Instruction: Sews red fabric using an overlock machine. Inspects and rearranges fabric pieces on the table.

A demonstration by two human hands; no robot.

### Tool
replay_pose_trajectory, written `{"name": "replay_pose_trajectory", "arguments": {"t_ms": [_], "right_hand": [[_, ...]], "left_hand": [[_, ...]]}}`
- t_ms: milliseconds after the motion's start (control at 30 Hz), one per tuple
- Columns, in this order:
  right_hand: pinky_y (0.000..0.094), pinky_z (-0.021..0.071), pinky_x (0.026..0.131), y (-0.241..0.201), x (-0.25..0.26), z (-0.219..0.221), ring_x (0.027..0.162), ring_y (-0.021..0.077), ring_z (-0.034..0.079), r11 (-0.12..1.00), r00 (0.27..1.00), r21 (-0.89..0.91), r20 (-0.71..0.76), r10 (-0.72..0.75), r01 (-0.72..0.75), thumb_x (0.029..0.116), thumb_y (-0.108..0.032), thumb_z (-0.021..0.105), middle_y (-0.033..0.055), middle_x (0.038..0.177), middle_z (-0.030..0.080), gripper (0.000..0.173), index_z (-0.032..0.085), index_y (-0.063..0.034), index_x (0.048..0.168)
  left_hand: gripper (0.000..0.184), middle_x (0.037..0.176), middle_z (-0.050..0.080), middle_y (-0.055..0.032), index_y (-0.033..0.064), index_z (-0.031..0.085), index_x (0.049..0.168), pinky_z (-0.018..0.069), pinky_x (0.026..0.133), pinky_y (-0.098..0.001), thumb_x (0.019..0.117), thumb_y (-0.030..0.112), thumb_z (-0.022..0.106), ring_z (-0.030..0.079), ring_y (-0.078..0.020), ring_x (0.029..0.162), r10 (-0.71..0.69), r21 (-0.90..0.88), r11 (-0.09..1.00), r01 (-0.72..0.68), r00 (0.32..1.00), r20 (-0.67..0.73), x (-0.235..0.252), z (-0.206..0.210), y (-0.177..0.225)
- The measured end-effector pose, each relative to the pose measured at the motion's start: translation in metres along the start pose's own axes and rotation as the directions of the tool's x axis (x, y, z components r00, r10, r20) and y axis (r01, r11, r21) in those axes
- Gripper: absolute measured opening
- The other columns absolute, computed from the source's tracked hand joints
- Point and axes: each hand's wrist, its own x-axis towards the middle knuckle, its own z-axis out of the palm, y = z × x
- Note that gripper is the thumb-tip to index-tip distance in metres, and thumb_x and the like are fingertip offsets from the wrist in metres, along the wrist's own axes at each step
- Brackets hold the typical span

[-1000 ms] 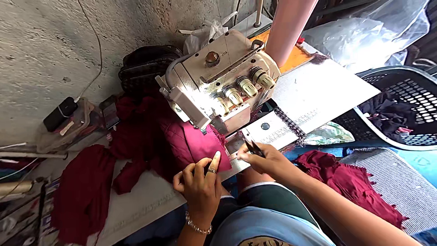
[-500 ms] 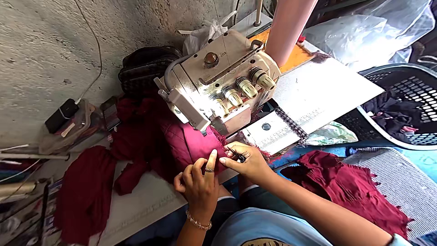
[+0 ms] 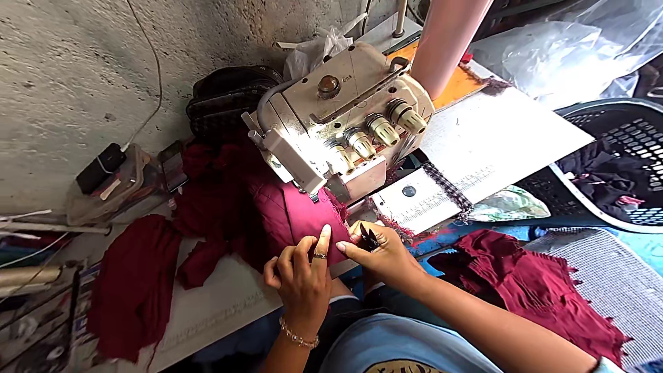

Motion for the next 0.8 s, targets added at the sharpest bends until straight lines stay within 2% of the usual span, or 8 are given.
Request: {"name": "replay_pose_trajectory", "arguments": {"t_ms": [133, 300, 367, 433, 567, 667, 733, 800], "right_hand": [[0.0100, 0.0409, 0.059, 0.000, 0.017, 0.002, 0.065, -0.0087, 0.050, 0.999, 0.999, -0.020, -0.022, 0.038, -0.039, 0.0900, -0.018, 0.072, -0.0086, 0.078, 0.062, 0.016, 0.065, -0.0086, 0.080], [0.0148, 0.0407, 0.052, -0.010, 0.054, 0.006, 0.052, -0.0050, 0.049, 0.971, 0.973, -0.069, -0.013, 0.229, -0.229, 0.0863, -0.018, 0.076, -0.0120, 0.057, 0.052, 0.031, 0.054, -0.0171, 0.064], [0.0158, 0.0334, 0.048, -0.008, 0.061, 0.011, 0.048, -0.0038, 0.041, 0.974, 0.976, -0.068, -0.052, 0.213, -0.217, 0.0842, -0.015, 0.077, -0.0116, 0.053, 0.044, 0.037, 0.048, -0.0185, 0.061], [0.0152, 0.0324, 0.048, -0.005, 0.061, 0.012, 0.048, -0.0041, 0.040, 0.982, 0.983, -0.089, -0.097, 0.156, -0.165, 0.0829, -0.014, 0.077, -0.0119, 0.053, 0.043, 0.037, 0.047, -0.0191, 0.062], [0.0122, 0.0390, 0.055, 0.011, 0.043, 0.005, 0.056, -0.0073, 0.046, 0.987, 0.994, -0.161, -0.103, -0.026, 0.009, 0.0862, -0.017, 0.073, -0.0140, 0.062, 0.050, 0.025, 0.053, -0.0179, 0.070], [0.0107, 0.0351, 0.055, 0.021, 0.023, -0.010, 0.058, -0.0087, 0.043, 0.956, 0.999, -0.291, -0.043, 0.004, -0.016, 0.0922, -0.034, 0.072, -0.0128, 0.066, 0.051, 0.030, 0.058, -0.0131, 0.075], [0.0108, 0.0360, 0.054, 0.019, 0.016, -0.019, 0.058, -0.0080, 0.043, 0.932, 0.998, -0.358, 0.016, 0.060, -0.050, 0.0923, -0.044, 0.070, -0.0122, 0.069, 0.052, 0.035, 0.062, -0.0109, 0.087], [0.0163, 0.0443, 0.060, 0.005, 0.014, -0.025, 0.066, -0.0034, 0.051, 0.898, 0.993, -0.439, 0.097, 0.061, -0.012, 0.0973, -0.055, 0.059, -0.0067, 0.079, 0.058, 0.049, 0.061, -0.0073, 0.106]], "left_hand": [[0.042, 0.118, 0.072, -0.0044, 0.0256, 0.075, 0.121, 0.0319, 0.097, -0.0486, 0.0934, 0.007, 0.051, 0.059, -0.0291, 0.111, 0.000, 0.021, 1.000, -0.001, 0.999, 0.041, 0.014, -0.004, -0.003], [0.044, 0.126, 0.073, -0.0010, 0.0231, 0.077, 0.121, 0.0386, 0.100, -0.0574, 0.0928, 0.003, 0.051, 0.066, -0.0333, 0.114, -0.020, 0.018, 1.000, 0.018, 0.992, 0.125, 0.041, 0.002, -0.018], [0.043, 0.131, 0.071, -0.0014, 0.0212, 0.076, 0.123, 0.0408, 0.101, -0.0587, 0.0940, 0.004, 0.050, 0.067, -0.0335, 0.116, -0.031, -0.012, 0.999, 0.033, 0.983, 0.182, 0.051, 0.005, -0.026], [0.041, 0.135, 0.069, -0.0023, 0.0195, 0.077, 0.121, 0.0425, 0.101, -0.0584, 0.0934, 0.002, 0.051, 0.066, -0.0337, 0.118, -0.051, -0.040, 0.997, 0.063, 0.970, 0.239, 0.063, 0.008, -0.033], [0.037, 0.131, 0.069, -0.0088, 0.0140, 0.077, 0.117, 0.0480, 0.096, -0.0582, 0.0918, -0.003, 0.056, 0.062, -0.0381, 0.123, -0.143, -0.064, 0.983, 0.171, 0.939, 0.312, 0.083, 0.013, -0.043], [0.041, 0.134, 0.067, -0.0109, 0.0125, 0.073, 0.125, 0.0524, 0.088, -0.0547, 0.0939, -0.004, 0.053, 0.060, -0.0391, 0.124, -0.214, -0.035, 0.971, 0.238, 0.921, 0.327, 0.086, 0.017, -0.050], [0.047, 0.142, 0.062, -0.0111, 0.0123, 0.068, 0.134, 0.0534, 0.086, -0.0538, 0.0936, -0.004, 0.051, 0.059, -0.0395, 0.125, -0.259, -0.041, 0.956, 0.291, 0.899, 0.354, 0.081, 0.014, -0.051], [0.050, 0.148, 0.057, -0.0128, 0.0104, 0.062, 0.141, 0.0546, 0.084, -0.0536, 0.0936, -0.003, 0.053, 0.060, -0.0403, 0.123, -0.297, -0.058, 0.938, 0.342, 0.877, 0.377, 0.070, 0.007, -0.049]]}}
